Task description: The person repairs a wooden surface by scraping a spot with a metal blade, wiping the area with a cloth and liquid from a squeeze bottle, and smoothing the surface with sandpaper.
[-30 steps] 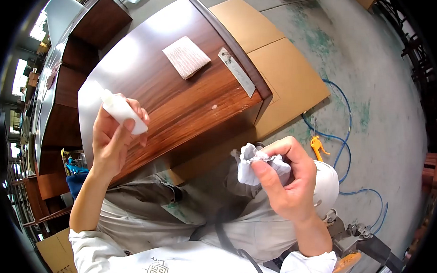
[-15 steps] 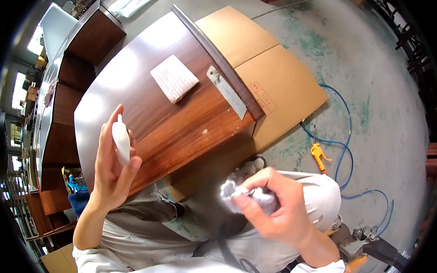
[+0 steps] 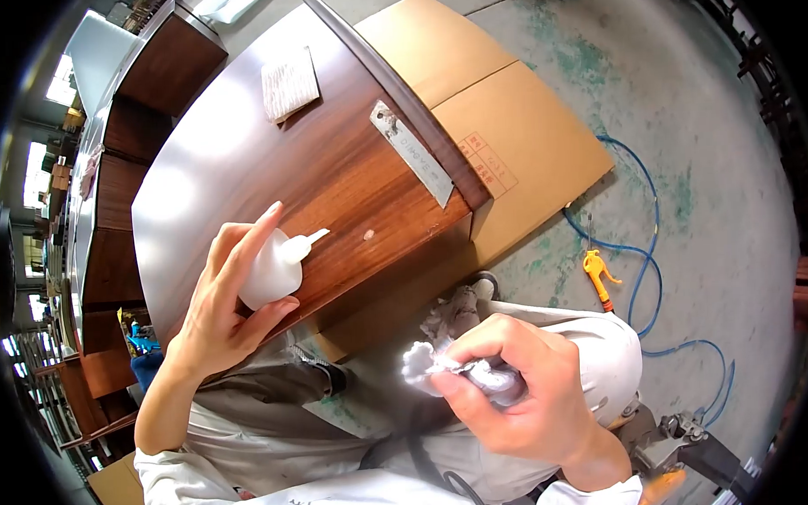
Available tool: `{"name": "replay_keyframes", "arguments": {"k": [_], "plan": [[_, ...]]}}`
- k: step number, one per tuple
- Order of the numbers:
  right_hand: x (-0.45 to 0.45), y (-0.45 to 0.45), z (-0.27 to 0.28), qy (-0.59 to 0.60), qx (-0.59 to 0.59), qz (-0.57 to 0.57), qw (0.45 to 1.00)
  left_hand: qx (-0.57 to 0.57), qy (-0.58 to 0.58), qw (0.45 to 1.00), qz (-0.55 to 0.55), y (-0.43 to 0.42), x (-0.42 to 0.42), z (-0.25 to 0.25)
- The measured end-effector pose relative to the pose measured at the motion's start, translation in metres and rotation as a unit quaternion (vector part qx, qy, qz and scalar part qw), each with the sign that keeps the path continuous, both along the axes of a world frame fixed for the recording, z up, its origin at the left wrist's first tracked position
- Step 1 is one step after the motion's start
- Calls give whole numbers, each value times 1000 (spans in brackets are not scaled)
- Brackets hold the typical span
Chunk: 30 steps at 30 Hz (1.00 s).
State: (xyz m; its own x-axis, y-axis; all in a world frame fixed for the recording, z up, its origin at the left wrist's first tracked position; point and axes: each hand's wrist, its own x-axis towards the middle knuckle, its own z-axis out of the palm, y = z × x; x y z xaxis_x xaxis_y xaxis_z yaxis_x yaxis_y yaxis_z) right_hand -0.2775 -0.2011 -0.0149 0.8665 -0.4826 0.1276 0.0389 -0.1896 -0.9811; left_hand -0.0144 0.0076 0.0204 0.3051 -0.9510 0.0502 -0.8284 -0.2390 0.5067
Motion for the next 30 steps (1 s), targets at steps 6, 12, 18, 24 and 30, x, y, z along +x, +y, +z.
{"name": "replay_keyframes", "arguments": {"k": [6,12,18,24,30], "plan": [[-1,-2,-1,-10,-8,-4,1000,40,-63,997,-37,-10,2,5],[-1,-4,1,-15,-18,-3,1000,76,-79,992,-65,-22,4,17],[-2,-5,0,-22,-22,-3,1000,94,-81,990,-73,-28,5,23],[-3,-6,1,-23,-15,-8,1000,106,-85,989,-61,-30,3,26],[-5,-8,1,-26,-19,-6,999,112,-80,988,-68,-30,5,26]]}}
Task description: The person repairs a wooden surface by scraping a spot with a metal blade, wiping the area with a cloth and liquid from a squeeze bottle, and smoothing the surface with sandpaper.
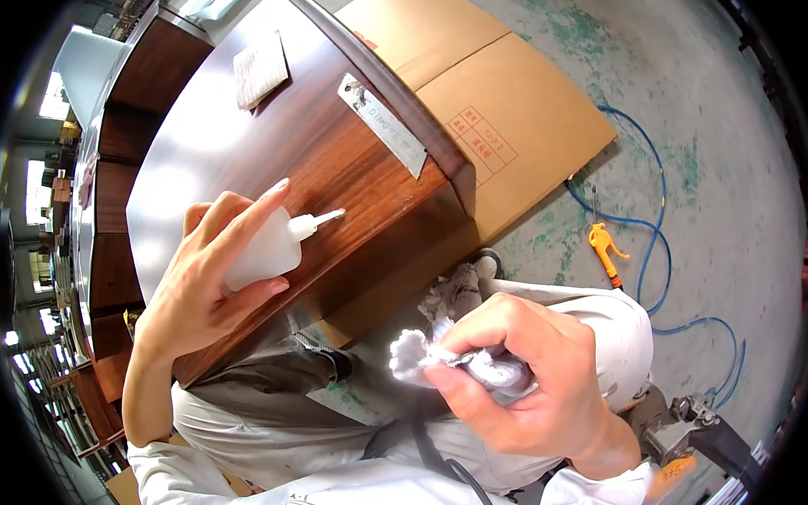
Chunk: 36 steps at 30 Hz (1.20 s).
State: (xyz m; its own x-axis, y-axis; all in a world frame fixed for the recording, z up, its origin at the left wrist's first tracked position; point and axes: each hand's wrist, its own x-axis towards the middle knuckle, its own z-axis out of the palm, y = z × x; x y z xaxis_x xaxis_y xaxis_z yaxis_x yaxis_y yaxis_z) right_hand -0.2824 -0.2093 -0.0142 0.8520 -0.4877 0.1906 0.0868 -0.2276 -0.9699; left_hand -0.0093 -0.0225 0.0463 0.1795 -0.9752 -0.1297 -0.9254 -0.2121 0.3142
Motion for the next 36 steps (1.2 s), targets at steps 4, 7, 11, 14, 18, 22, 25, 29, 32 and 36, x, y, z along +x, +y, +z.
{"name": "replay_keyframes", "arguments": {"k": [4,7,11,14,18,22,25,29,32,36], "plan": [[-2,0,-2,1,4,-2,1000,5,-5,1000,2,0,0,1],[-2,0,-3,-1,9,-6,1000,7,-6,1000,-2,-1,1,1],[-2,-1,-2,1,7,-6,1000,6,-7,1000,-8,-2,2,0],[-2,-1,-3,-4,6,-7,1000,2,-8,1000,-12,0,3,-2],[-3,-1,-2,-3,8,-8,1000,-1,-11,1000,-15,0,2,-3],[-2,-1,-2,-3,9,-7,1000,2,-18,1000,-18,1,3,-2],[-3,-1,-1,-3,6,-7,1000,1,-19,1000,-14,0,1,-2],[-2,-1,-3,-10,5,-8,1000,5,-17,1000,-18,1,2,-1],[-2,-1,-4,-12,9,-7,1000,2,-22,999,-26,1,4,-2],[-1,-2,-3,-9,7,-5,1000,0,-25,999,-26,1,4,-2]]}}
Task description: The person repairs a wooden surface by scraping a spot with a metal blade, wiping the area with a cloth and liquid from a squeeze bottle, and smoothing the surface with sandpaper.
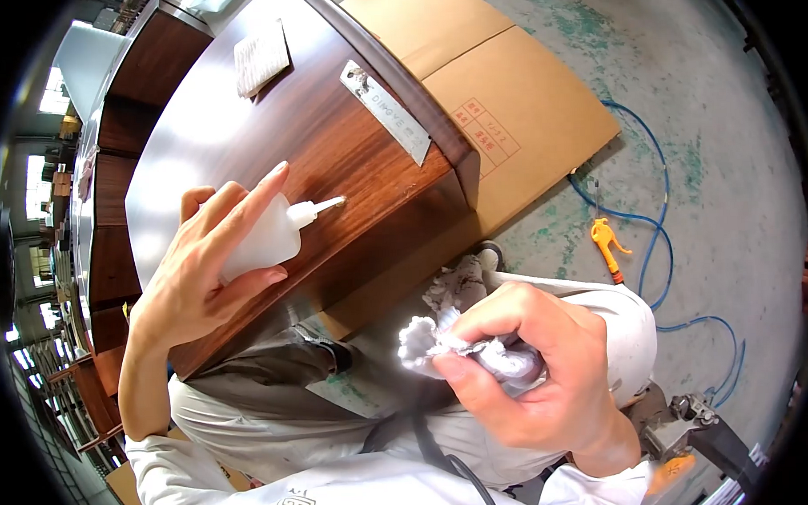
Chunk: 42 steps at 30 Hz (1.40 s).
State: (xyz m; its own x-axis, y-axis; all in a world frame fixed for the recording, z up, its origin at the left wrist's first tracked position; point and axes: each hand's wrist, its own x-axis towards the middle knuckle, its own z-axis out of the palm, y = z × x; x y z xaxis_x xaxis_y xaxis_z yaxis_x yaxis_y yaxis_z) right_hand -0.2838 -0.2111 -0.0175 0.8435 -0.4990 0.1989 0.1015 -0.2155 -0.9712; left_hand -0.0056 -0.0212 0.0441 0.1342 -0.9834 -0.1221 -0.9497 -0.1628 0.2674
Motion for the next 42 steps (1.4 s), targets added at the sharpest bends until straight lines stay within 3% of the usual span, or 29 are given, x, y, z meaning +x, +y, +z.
{"name": "replay_keyframes", "arguments": {"k": [42], "plan": [[-1,0,-3,-19,59,15,998,-28,3,1000,-1,0,0,-6]]}}
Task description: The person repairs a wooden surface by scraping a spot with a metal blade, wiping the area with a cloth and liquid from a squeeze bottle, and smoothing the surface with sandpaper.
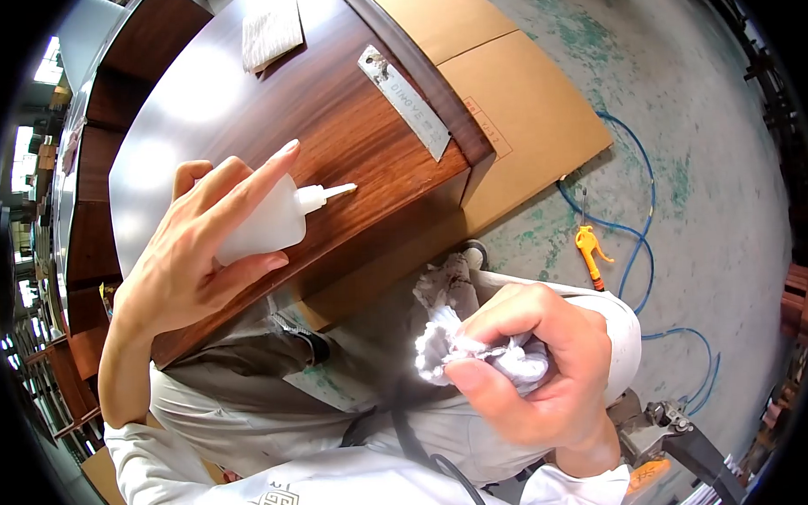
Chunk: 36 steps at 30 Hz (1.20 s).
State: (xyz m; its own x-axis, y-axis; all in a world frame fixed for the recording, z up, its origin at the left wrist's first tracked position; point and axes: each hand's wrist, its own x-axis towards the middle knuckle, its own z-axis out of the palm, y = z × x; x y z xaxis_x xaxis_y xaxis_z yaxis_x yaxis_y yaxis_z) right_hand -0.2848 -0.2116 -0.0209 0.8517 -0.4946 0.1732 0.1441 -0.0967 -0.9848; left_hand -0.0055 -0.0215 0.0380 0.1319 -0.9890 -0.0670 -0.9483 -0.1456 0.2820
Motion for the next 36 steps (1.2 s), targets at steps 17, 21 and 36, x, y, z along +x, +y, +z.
{"name": "replay_keyframes", "arguments": {"k": [17,21,36], "plan": [[7,-2,1,41,227,-30,972,-141,149,978,32,6,23,-33],[13,-1,3,29,155,-39,987,-164,147,975,29,16,26,-37],[107,-14,36,142,-281,-22,949,-234,184,954,31,53,41,-55]]}}
